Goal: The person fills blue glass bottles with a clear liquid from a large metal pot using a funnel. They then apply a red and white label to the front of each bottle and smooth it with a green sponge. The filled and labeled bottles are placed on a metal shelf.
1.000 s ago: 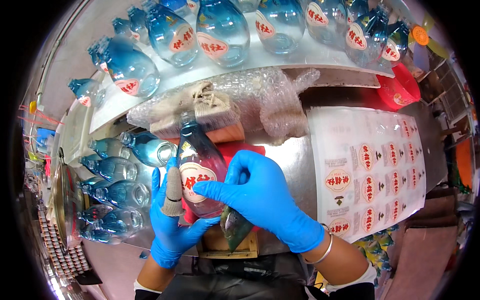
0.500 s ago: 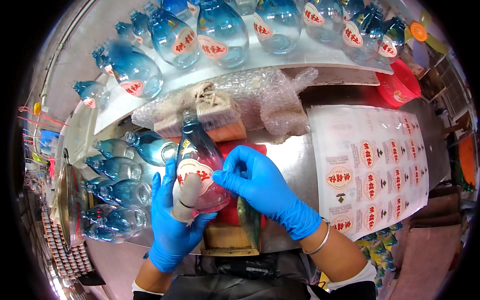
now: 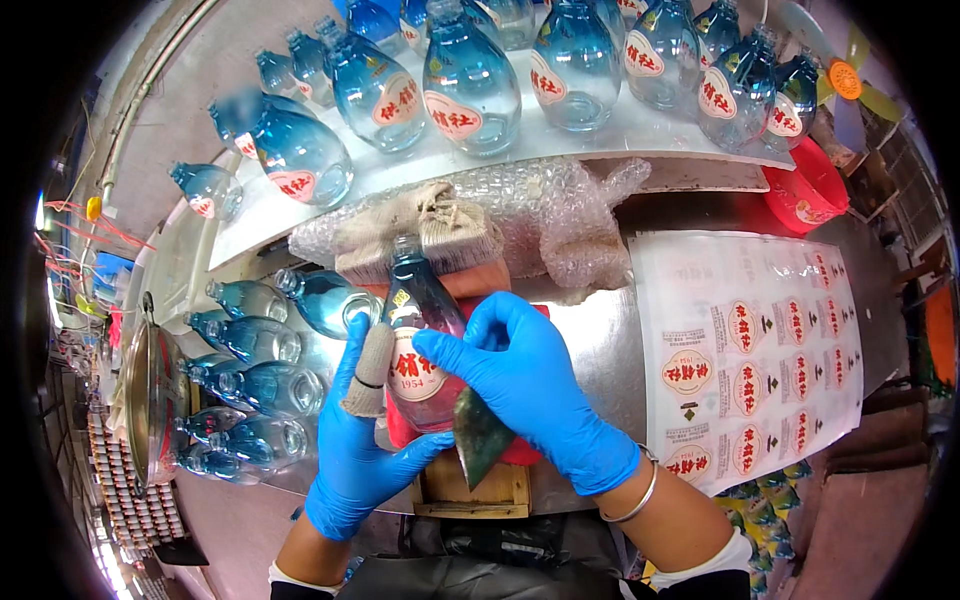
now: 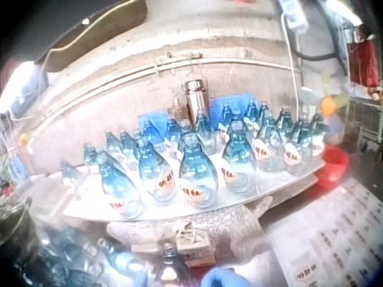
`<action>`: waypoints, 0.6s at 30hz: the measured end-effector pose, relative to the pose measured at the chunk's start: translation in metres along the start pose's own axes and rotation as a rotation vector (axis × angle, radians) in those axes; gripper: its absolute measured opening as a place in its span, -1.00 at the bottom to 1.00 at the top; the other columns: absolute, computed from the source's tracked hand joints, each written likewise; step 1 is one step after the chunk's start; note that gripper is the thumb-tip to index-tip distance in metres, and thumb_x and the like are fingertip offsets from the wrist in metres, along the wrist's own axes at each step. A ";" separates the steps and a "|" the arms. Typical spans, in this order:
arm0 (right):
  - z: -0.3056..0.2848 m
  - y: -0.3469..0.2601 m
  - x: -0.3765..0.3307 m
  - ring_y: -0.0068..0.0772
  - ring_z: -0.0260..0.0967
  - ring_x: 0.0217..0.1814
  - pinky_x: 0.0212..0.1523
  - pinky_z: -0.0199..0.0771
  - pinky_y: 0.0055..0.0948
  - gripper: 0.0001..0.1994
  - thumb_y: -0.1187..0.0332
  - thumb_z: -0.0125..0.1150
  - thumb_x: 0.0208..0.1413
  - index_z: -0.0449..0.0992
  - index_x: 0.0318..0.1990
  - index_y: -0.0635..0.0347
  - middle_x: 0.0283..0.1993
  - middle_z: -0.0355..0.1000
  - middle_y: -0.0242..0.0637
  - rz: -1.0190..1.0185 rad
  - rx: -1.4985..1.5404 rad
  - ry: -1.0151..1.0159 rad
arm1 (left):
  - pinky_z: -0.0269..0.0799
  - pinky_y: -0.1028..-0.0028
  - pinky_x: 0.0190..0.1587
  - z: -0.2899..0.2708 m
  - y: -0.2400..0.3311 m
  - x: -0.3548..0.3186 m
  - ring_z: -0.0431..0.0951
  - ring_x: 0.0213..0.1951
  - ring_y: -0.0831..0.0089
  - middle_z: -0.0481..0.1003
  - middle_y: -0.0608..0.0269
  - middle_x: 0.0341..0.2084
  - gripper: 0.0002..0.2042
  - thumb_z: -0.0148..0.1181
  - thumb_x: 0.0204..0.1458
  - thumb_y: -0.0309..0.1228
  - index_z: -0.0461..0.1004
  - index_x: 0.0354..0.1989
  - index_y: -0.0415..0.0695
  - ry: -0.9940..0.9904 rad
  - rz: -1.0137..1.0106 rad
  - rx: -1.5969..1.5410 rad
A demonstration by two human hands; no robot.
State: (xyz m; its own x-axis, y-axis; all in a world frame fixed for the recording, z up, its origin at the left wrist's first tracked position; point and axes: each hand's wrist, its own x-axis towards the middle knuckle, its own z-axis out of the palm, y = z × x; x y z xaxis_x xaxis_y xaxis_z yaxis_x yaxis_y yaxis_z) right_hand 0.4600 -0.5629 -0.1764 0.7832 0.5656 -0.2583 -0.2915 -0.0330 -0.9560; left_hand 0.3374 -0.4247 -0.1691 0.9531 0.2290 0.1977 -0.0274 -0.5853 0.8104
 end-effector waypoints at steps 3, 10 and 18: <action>0.000 0.002 0.001 -0.71 0.11 -0.45 -0.40 0.19 -0.64 -0.68 0.19 0.35 -0.05 0.33 -0.50 0.16 -0.52 0.23 -0.51 0.043 0.060 -0.027 | 0.32 0.20 0.02 -0.012 0.005 0.008 0.37 0.01 -0.03 0.23 -0.21 0.08 -0.07 0.42 -0.27 -0.14 0.04 0.26 -0.27 -0.083 0.141 0.267; 0.003 0.012 -0.003 -0.71 0.12 -0.44 -0.37 0.20 -0.65 -0.79 0.29 0.24 0.06 0.36 -0.46 0.16 -0.52 0.23 -0.51 -0.088 0.127 0.004 | 0.35 0.24 0.04 -0.013 0.008 0.008 0.37 0.05 0.01 0.23 -0.17 0.11 -0.05 0.47 -0.33 -0.20 0.05 0.26 -0.26 -0.067 0.191 0.354; -0.014 -0.001 -0.007 -0.63 0.24 -0.48 -0.43 0.30 -0.63 -0.65 -0.01 0.01 0.17 0.41 -0.37 0.10 -0.48 0.30 -0.47 0.358 0.526 0.106 | 0.33 0.19 0.04 -0.003 0.035 0.017 0.32 0.06 -0.17 0.11 -0.41 0.11 -0.15 0.44 -0.35 -0.09 0.22 0.20 -0.10 -0.112 0.013 0.547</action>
State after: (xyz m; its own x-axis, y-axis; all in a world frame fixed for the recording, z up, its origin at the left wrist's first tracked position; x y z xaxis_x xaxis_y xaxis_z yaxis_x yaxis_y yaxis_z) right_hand 0.4626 -0.5783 -0.1758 0.6298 0.5092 -0.5866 -0.7539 0.2189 -0.6194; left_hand 0.3519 -0.4390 -0.1360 0.9809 0.1524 0.1212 0.0926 -0.9128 0.3978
